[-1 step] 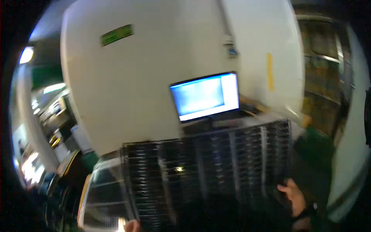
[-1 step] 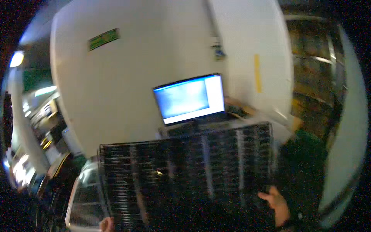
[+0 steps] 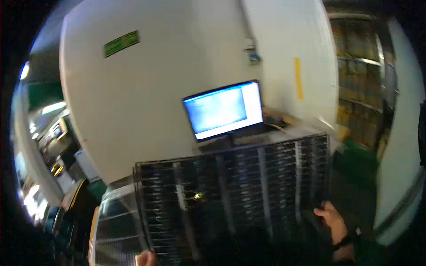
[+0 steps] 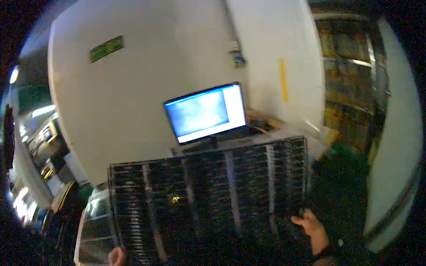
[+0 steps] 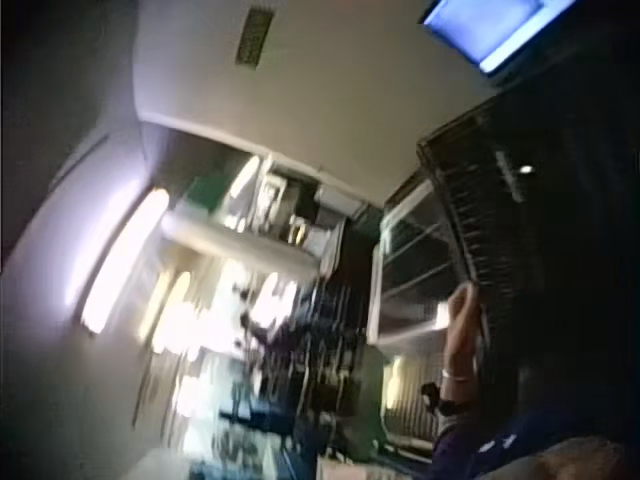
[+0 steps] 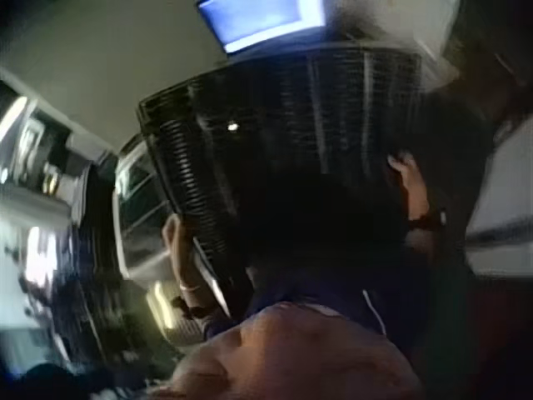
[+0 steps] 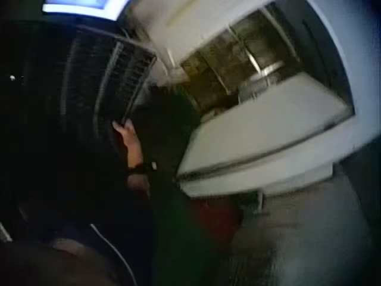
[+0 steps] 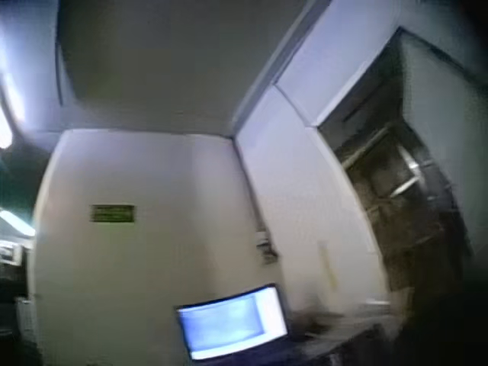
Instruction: Inspecting and organizing large solar cell array sheets using an inspection machine.
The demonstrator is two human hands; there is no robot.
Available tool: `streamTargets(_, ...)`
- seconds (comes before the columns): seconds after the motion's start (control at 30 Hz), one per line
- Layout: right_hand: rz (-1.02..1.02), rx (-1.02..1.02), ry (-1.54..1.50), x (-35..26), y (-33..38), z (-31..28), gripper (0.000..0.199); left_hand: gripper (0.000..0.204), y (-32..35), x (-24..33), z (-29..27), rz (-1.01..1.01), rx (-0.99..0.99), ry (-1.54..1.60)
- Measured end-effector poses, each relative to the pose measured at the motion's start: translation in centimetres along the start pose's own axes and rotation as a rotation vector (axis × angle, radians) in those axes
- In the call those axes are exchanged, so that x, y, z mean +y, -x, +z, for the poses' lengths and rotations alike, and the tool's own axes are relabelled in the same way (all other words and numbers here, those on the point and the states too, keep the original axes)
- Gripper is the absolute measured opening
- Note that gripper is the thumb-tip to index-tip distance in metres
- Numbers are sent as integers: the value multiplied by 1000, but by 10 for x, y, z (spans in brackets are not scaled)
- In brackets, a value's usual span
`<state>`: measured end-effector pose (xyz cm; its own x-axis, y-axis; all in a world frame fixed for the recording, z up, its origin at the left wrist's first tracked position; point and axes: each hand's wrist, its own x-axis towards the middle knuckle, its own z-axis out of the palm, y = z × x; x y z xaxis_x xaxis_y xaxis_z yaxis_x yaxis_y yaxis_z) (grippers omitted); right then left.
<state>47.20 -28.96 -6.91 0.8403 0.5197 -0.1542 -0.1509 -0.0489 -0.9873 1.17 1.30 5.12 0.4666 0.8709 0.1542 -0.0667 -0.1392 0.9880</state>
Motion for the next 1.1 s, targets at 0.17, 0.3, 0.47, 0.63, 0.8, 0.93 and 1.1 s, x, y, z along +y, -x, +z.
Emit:
streamTargets(0.17,-85,99,-300,6,53,-30,44,63,-28,61,63,215,-461,277)
streamTargets(0.3,-109,320,-576,27,69,-41,37,69,-32,37,75,146,-858,684)
streamTargets(0.47,-271,343,-660,27,52,-43,36,57,-15,-7,73,-41,-752,554)
streamTargets(0.63,-424,439,-654,1,26,7,41,46,8,-22,64,-68,-575,506)
streamTargets(0.8,-407,283,-752,5,-2,74,48,41,23,-48,42,-94,-445,503)
streamTargets(0.93,-100,472,-814,-5,-9,115,49,37,34,-57,29,-128,-338,539)
streamTargets(1.1,44,600,-713,-29,-15,155,60,33,35,-60,21,-139,-325,642)
